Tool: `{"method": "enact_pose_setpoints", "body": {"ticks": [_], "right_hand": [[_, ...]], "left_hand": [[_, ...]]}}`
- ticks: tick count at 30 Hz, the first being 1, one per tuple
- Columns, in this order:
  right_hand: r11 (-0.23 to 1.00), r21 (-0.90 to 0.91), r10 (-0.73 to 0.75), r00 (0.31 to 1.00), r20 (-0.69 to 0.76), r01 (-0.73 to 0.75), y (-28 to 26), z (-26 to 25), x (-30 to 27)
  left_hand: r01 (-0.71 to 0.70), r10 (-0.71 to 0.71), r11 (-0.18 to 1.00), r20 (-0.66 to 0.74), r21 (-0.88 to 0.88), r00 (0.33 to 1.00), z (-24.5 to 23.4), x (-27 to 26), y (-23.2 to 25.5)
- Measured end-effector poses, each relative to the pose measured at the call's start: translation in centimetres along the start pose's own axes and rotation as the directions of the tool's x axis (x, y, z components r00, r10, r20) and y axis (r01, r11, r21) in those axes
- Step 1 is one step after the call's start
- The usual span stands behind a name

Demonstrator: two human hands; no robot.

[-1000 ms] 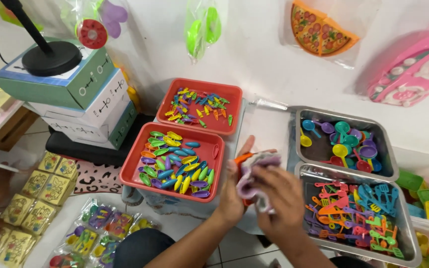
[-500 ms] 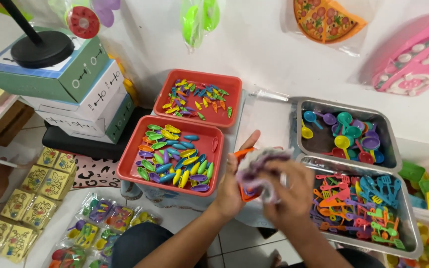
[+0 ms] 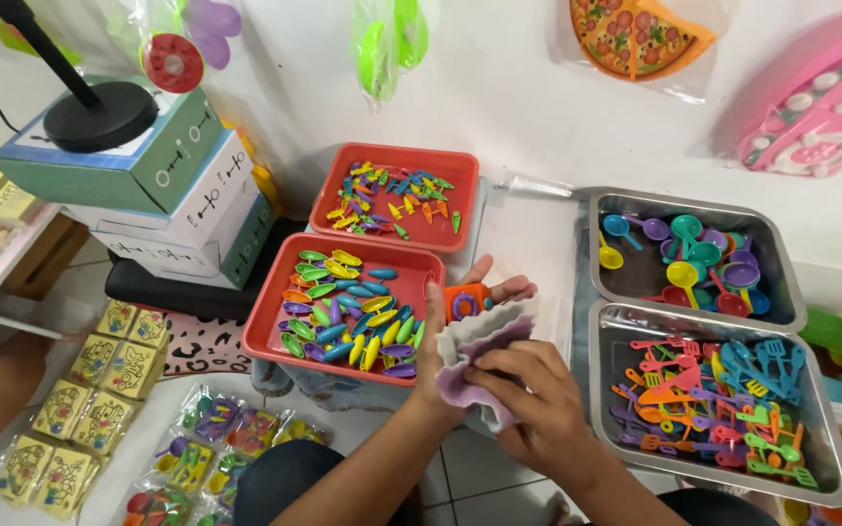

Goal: The person is cleaning small plastic toys by wiping them with a purple cloth and then sorting them into different trays on the floor.

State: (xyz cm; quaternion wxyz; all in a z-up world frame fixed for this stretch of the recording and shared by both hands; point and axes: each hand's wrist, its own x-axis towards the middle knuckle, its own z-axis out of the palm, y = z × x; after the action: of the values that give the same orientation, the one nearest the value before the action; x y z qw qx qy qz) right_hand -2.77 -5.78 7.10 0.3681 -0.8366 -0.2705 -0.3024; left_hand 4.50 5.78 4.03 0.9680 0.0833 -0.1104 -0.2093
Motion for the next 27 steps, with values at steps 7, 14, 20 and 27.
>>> {"method": "enact_pose_setpoints", "body": {"ticks": [7,14,20,27], "right_hand": [[0.991,-0.133,0.002,0.998,-0.066,-0.011,-0.4,0.7,0.4],[0.979,-0.182,-0.092,0.996,0.004,0.091,1.1,0.4,-0.3],[0.973,-0.23,-0.037,0.999,-0.029,0.029,1.4,0.3,-0.1],[0.976,-0.2,0.074,0.995,-0.071,-0.087,1.5,1.1,-0.8]], "left_hand": [[-0.033,0.041,0.909,-0.012,0.416,0.999,1.2,-0.4,0.1],[-0.125,0.114,0.981,0.08,0.15,0.99,0.7,0.2,1.4],[-0.028,0.002,0.948,0.084,0.316,0.997,2.3,-0.2,2.1],[0.191,-0.205,0.929,0.01,0.316,0.979,-0.8,-1.1,0.9]]}}
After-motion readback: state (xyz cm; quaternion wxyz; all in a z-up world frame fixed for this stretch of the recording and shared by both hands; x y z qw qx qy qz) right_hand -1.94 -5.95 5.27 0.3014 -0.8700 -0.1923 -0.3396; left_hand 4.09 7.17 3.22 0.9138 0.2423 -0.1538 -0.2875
